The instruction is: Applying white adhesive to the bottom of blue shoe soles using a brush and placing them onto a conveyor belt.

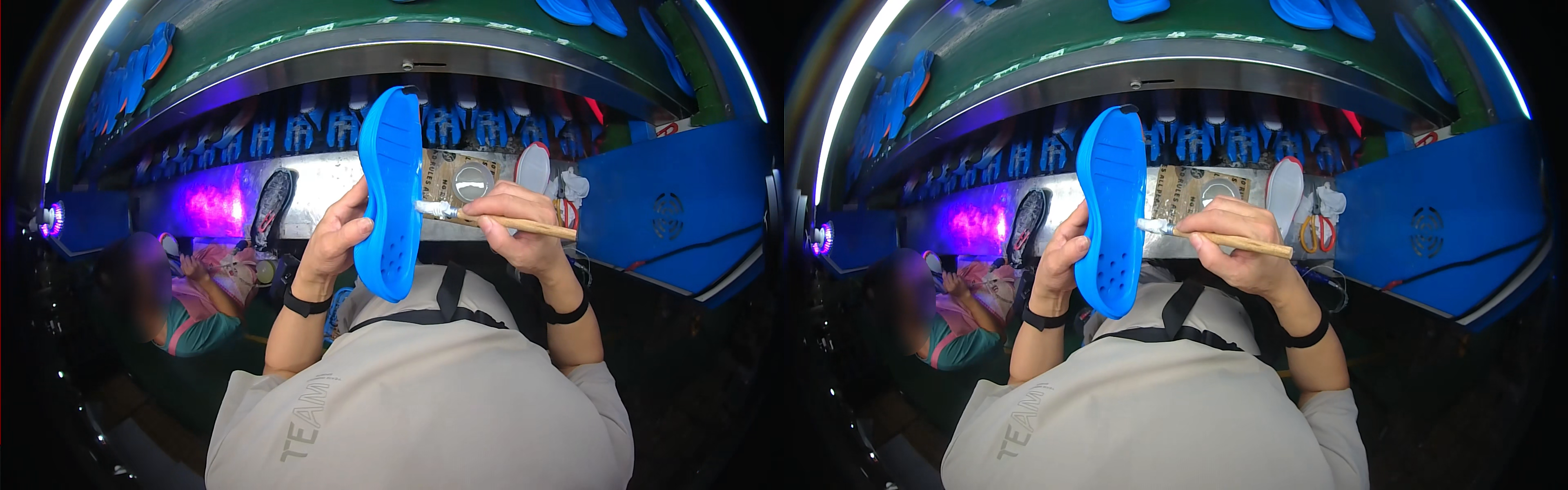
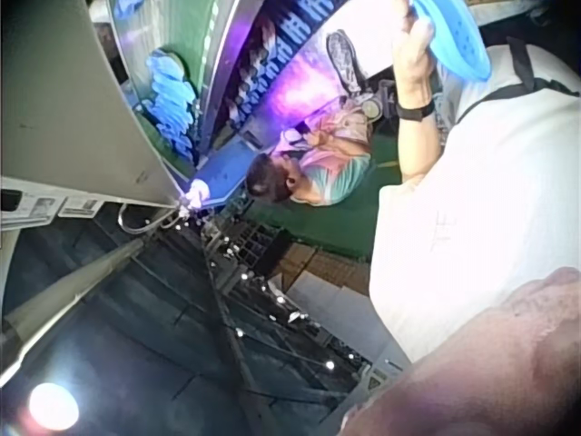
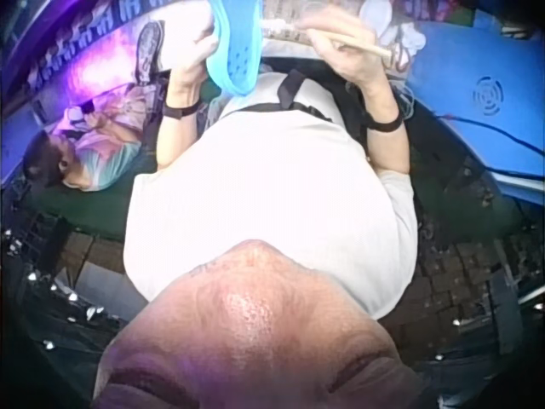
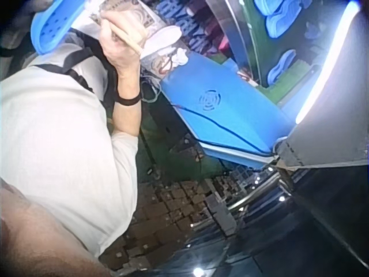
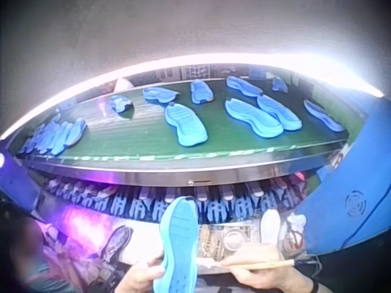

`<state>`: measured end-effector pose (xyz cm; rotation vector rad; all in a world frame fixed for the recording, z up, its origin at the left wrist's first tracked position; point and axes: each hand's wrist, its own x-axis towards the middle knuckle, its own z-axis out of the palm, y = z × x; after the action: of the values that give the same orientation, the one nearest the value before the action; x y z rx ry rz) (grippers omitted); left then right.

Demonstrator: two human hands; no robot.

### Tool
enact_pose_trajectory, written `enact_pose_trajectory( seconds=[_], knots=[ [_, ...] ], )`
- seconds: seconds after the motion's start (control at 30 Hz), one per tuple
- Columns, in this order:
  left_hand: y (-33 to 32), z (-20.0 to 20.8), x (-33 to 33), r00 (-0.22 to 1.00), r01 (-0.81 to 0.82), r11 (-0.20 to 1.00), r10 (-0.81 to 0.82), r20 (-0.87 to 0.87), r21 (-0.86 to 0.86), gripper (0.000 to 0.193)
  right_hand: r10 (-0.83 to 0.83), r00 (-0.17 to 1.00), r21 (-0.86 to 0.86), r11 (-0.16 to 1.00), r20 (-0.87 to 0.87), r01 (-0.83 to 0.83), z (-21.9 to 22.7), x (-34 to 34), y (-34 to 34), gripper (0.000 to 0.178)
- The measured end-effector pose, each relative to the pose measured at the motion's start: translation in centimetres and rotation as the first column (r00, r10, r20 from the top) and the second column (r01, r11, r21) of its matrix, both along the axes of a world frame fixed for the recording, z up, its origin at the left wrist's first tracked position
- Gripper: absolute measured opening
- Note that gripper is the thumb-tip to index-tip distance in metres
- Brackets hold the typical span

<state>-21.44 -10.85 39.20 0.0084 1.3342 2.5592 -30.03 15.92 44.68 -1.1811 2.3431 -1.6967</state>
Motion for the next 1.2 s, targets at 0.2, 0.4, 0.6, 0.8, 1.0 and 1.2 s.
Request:
enact_pose_trajectory(
  seconds=[0.2, 0.4, 0.6, 0.8, 1.0, 1.2],
  knots=[
    [-0.3, 0.0, -0.3, 1.000, -0.018, 1.000, 0.018, -0.022, 0.004, 0.083, 0.035, 0.999, -0.021, 0.999, -0.025, -0.036, 0.6, 0.6, -0.6, 0.013],
    [-1.5, 1.0, -1.5, 0.997, -0.052, 0.999, 0.051, -0.050, -0.010, 0.081, -0.039, 0.993, -0.108, 0.993, 0.107, 0.050, 1.4, 1.3, 0.3, 0.016],
    [-6.2, 7.0, -10.1, 0.885, -0.236, 0.968, 0.177, -0.431, -0.088, 0.069, -0.179, 0.975, -0.277, 0.938, 0.134, 0.210, 0.1, 1.6, 1.1, 0.020],
    [-16.5, 8.1, -23.7, 0.674, -0.737, 0.531, 0.623, -0.397, -0.418, 0.054, -0.277, 0.938, -0.164, 0.935, 0.208, 0.313, -0.7, 2.1, 1.3, 0.023],
    [-34.0, 6.7, -22.3, 0.812, -0.148, -0.830, 0.208, -0.545, -0.537, 0.047, -0.406, 0.838, -0.014, 0.897, 0.365, 0.441, -2.2, 3.6, 3.4, 0.016],
    [-42.3, 7.2, -19.1, 0.905, -0.246, -0.907, -0.088, -0.417, -0.343, 0.021, -0.509, 0.766, 0.196, 0.860, 0.393, 0.471, -6.3, 1.9, 4.5, 0.015]
  ],
)
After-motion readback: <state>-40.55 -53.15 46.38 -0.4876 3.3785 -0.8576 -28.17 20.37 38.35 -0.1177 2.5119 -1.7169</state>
